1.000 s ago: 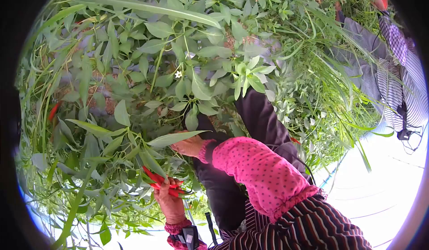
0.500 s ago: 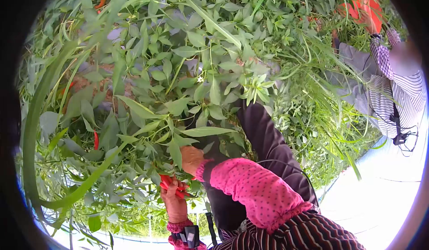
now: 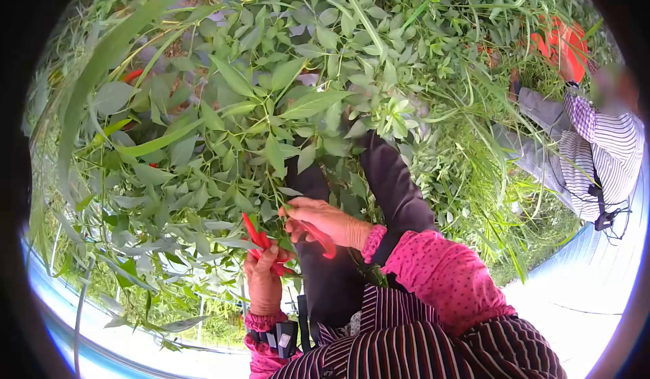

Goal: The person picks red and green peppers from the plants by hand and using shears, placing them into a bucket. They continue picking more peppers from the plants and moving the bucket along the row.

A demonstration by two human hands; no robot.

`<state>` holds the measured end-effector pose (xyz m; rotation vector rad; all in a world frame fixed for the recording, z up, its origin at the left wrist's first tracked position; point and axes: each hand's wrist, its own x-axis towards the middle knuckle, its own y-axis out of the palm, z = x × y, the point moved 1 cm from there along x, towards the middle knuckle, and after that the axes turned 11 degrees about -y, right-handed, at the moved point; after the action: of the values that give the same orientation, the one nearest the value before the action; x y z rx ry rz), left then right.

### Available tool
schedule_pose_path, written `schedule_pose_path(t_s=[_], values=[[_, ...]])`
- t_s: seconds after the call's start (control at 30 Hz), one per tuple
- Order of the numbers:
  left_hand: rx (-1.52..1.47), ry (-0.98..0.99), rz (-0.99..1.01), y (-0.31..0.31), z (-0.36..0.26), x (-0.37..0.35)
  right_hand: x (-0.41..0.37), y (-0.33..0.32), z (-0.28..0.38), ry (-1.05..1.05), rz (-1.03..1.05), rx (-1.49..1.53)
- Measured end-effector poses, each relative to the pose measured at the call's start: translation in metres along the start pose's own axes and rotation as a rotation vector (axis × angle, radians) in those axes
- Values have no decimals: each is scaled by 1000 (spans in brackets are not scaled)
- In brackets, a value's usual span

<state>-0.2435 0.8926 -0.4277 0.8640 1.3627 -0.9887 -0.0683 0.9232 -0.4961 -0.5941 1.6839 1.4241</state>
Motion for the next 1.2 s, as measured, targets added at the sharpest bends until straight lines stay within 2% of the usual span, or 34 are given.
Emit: schedule_pose_path(t_s=[0.07, 0.2, 0.3, 0.4, 0.53, 0.57, 0.6, 0.63, 0.67, 0.73, 0.8, 0.83, 0.87, 0.93, 1.03, 1.13, 1.17, 1.2], values=[[-80, 33, 63, 20, -6, -8, -9, 8, 16, -91, 32, -24], [-137, 107, 138, 59, -21, -22, -23, 20, 20, -170, -9, 179], [-63, 172, 120, 72, -21, -31, -31, 22, 23, -332, -49, 63], [-9, 198, 90, 91, -27, -46, -41, 28, 38, -418, 2, -111], [-39, 276, 94, 110, -34, -57, -65, 42, 64, -492, -22, -148], [-60, 295, 90, 111, -33, -59, -73, 46, 71, -443, -12, -165], [-84, 323, 94, 116, -36, -60, -78, 47, 74, -475, -57, -298], [-80, 351, 59, 121, -39, -62, -79, 48, 74, -463, -34, -302], [5, 419, 0, 116, -27, -48, -83, 49, 75, -444, -11, -299], [379, 616, -102, 115, -17, -42, -94, 50, 80, -401, 8, -368], [307, 633, -38, 126, -6, -50, -97, 45, 75, -389, -44, -196], [593, 853, -137, 118, 15, -30, -99, 41, 72, -356, -120, -78], [753, 794, -133, 130, -5, -58, -100, 38, 71, -342, -137, -36], [839, 701, -188, 144, -12, -84, -106, 28, 69, -306, -173, 54], [956, 774, -288, 151, -6, -88, -112, 12, 66, -311, -258, 122], [802, 791, -114, 151, -14, -94, -124, 2, 85, -306, -269, 178], [459, 702, 37, 150, -15, -97, -133, 10, 104, -307, -268, 214], [571, 924, -139, 146, -18, -98, -139, 14, 122, -307, -264, 252]])
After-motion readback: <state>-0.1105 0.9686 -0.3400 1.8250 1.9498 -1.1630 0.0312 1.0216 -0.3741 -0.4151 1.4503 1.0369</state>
